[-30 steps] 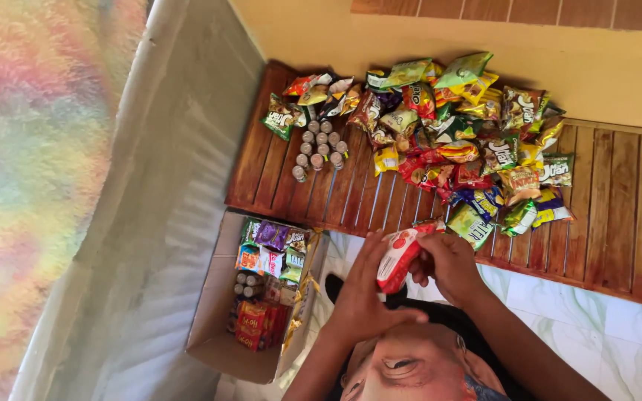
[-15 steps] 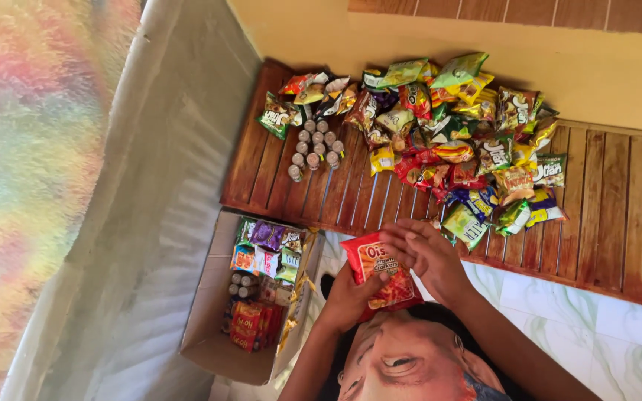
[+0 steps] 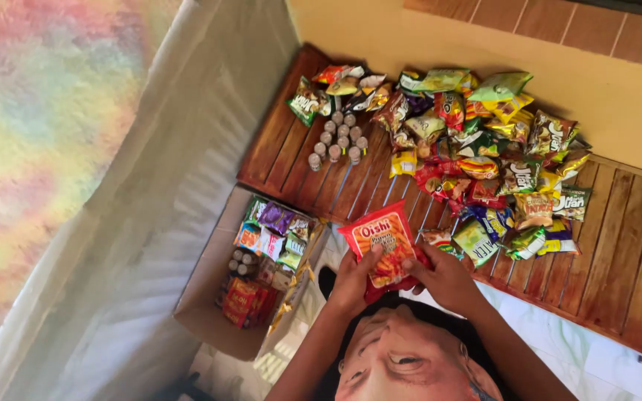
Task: Organizing various snack bags and canned goods from a wooden surface into a cardboard box.
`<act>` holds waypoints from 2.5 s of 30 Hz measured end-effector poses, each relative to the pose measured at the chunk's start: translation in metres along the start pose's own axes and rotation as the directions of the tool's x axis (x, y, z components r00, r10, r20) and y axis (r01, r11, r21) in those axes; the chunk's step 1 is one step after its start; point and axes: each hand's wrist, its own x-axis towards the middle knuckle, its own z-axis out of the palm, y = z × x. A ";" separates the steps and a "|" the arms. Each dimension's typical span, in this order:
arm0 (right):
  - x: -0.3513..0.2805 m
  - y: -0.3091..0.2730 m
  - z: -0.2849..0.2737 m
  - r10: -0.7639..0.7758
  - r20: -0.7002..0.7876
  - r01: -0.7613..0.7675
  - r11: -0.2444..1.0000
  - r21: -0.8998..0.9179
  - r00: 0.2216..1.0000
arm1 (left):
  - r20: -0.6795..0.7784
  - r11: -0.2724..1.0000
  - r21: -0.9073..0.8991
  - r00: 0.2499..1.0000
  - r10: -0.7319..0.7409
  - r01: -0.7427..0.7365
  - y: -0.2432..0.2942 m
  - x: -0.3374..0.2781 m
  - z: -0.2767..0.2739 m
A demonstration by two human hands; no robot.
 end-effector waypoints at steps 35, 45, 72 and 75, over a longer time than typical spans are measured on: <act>0.075 -0.023 0.122 0.082 0.359 -0.152 0.974 0.171 0.930 | -0.141 0.671 0.648 0.809 0.571 -0.360 0.067 -0.083 -0.115; 0.089 -0.059 0.214 0.183 0.361 -0.215 0.975 0.050 0.914 | -0.198 0.962 0.154 0.947 0.254 -0.226 0.077 -0.086 -0.204; 0.289 0.117 0.340 0.446 0.390 -0.231 0.843 -0.486 0.806 | -0.754 0.994 -0.084 0.649 -0.105 0.063 -0.029 -0.025 -0.382; 0.335 0.195 0.346 0.385 0.457 -0.272 0.916 -0.295 0.802 | -0.874 0.975 0.095 0.486 -0.015 0.200 -0.065 0.017 -0.422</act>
